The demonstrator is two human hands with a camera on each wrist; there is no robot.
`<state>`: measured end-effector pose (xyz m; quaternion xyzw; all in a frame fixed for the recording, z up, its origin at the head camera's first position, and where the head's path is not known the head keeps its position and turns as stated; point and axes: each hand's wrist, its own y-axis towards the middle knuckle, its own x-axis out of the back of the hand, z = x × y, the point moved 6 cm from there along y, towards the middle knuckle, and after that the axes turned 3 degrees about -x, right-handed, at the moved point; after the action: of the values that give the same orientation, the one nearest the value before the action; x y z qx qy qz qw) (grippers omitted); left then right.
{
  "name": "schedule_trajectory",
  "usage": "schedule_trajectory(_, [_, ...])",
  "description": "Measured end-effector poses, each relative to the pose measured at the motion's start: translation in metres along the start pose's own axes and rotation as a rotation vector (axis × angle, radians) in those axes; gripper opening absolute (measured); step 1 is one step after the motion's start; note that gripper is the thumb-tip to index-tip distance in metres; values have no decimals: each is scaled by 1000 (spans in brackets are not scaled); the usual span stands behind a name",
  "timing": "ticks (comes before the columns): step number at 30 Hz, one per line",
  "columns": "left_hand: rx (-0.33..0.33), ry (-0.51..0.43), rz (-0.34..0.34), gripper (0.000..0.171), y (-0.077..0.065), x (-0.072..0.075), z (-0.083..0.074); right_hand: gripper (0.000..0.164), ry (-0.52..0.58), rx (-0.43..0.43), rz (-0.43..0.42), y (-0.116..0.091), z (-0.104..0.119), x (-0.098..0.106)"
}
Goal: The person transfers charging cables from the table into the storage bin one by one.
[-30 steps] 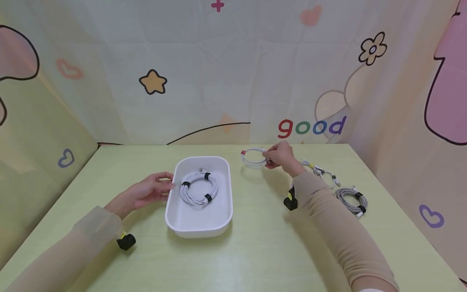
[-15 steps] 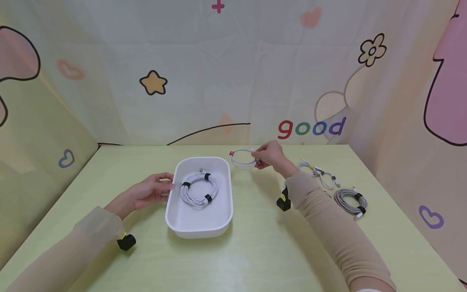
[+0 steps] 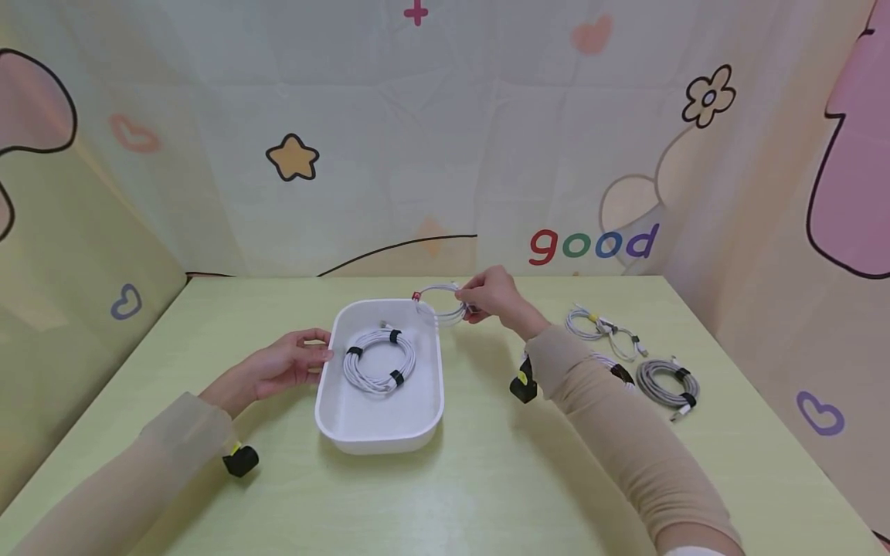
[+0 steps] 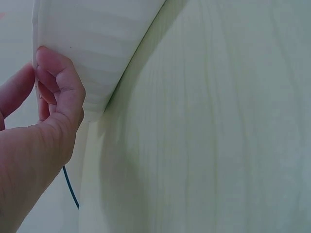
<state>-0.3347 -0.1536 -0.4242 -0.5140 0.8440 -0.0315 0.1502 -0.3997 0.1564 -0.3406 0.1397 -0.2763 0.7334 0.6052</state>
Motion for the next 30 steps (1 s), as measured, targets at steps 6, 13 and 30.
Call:
schedule_trajectory(6, [-6, -4, 15, 28, -1, -2, -1, 25, 21, 21, 25, -2, 9, -15])
schedule_trajectory(13, [-4, -10, 16, 26, -1, -2, -1, 24, 15, 42, 47, -3, 18, -31])
schedule_trajectory(30, [2, -4, 8, 28, 0, -1, -1, 26, -34, 116, 111, 1, 34, -66])
